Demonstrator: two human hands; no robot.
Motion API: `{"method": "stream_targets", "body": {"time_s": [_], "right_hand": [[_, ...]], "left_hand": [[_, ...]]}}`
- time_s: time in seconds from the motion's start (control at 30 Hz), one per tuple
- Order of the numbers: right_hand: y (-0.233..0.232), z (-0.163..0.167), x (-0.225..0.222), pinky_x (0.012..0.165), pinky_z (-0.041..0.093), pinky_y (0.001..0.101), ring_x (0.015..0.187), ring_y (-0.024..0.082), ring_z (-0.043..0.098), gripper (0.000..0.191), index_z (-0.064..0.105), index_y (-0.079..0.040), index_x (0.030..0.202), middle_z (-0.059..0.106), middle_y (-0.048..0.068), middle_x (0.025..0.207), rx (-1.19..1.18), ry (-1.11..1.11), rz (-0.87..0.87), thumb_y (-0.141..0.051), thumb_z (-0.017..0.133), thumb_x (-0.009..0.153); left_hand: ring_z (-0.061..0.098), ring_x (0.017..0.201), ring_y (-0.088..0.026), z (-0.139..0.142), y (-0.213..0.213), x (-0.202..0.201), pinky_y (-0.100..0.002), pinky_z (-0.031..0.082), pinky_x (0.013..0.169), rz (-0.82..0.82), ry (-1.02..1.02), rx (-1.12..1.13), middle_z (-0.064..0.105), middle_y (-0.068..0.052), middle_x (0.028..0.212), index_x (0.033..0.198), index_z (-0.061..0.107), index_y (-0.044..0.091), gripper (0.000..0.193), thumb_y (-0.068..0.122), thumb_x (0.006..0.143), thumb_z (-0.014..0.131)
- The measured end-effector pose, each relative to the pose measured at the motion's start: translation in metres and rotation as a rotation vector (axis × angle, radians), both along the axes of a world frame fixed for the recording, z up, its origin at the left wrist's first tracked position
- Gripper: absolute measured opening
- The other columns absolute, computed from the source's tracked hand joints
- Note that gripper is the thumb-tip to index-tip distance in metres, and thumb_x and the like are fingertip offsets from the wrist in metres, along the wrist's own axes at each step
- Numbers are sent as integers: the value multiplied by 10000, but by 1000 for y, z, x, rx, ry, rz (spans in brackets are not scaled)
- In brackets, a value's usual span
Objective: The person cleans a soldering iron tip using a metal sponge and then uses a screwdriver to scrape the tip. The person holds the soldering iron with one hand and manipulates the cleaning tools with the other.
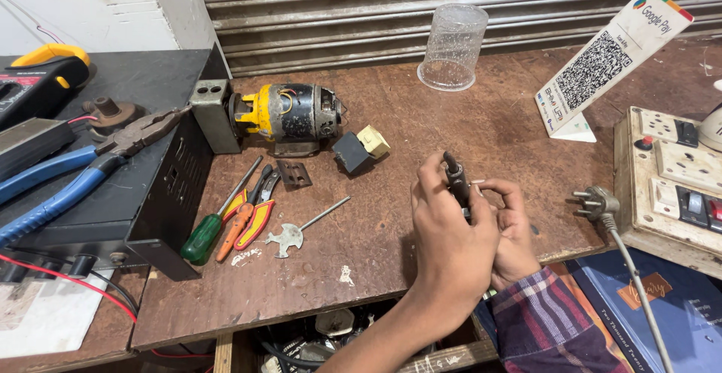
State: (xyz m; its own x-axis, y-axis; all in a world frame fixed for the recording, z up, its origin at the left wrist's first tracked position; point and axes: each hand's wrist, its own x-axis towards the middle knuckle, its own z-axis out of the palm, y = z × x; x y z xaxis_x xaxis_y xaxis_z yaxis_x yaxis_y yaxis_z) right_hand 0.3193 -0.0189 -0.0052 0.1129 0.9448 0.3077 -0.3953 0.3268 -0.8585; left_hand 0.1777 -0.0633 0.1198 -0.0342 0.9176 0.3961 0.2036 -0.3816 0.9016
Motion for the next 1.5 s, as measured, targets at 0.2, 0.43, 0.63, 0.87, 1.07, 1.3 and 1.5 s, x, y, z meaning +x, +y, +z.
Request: {"method": "stream_targets", "body": {"time_s": [0.2, 0.43, 0.63, 0.87, 1.07, 1.3, 1.5], "right_hand": [[-1, -2, 0, 669, 586, 245, 897, 143, 654, 555, 454, -120, 1411, 650, 130, 1093, 30, 2, 17, 51, 696, 942], [0, -3, 0, 728, 598, 252, 955, 137, 656, 542, 460, -121, 1370, 655, 97, 1160, 26, 9, -13, 41, 691, 907], [0, -2, 2, 773, 601, 258, 988, 145, 660, 609, 468, -120, 1359, 647, 95, 1179, 46, -63, -20, 72, 728, 843], [-2, 3, -3, 811, 610, 278, 1041, 160, 670, 615, 469, -117, 1360, 649, 120, 1234, 52, -80, -19, 31, 755, 836], [-3, 6, -7, 772, 618, 282, 1018, 173, 675, 485, 475, -99, 1349, 663, 156, 1262, -4, -5, -8, -13, 686, 922], [2, -3, -1, 737, 607, 268, 952, 154, 667, 591, 461, -121, 1376, 650, 123, 1161, 61, -33, 8, 58, 712, 873], [2, -6, -3, 810, 625, 277, 1024, 168, 689, 596, 455, -113, 1358, 672, 137, 1219, 48, -49, 18, 29, 734, 849]], "left_hand": [[689, 851, -233, -2, -2, 0, -319, 618, 631, -52, -4, -42, 542, -177, 1103, 1493, 242, -95, 603, 51, 986, 534], [665, 1004, -316, -5, 0, -1, -414, 597, 787, 26, 102, 46, 529, -242, 1194, 1532, 222, -102, 665, 115, 1005, 564], [671, 991, -325, 0, 0, -1, -429, 577, 784, -13, 2, -54, 523, -244, 1173, 1477, 255, -106, 600, 117, 994, 531], [660, 982, -344, -1, 0, 2, -431, 562, 787, 53, 27, -105, 529, -244, 1184, 1478, 274, -62, 616, 140, 976, 567], [670, 978, -299, -4, 1, 4, -395, 585, 783, 42, -63, -50, 540, -227, 1162, 1483, 269, -74, 639, 100, 944, 565], [644, 932, -239, -4, 1, 0, -382, 577, 734, -22, -80, -142, 497, -166, 1129, 1455, 280, -64, 570, 140, 988, 535], [573, 1006, -344, -16, 4, 9, -511, 448, 855, 127, -13, 78, 533, -211, 1015, 1139, 459, -73, 265, 101, 978, 578]]}}
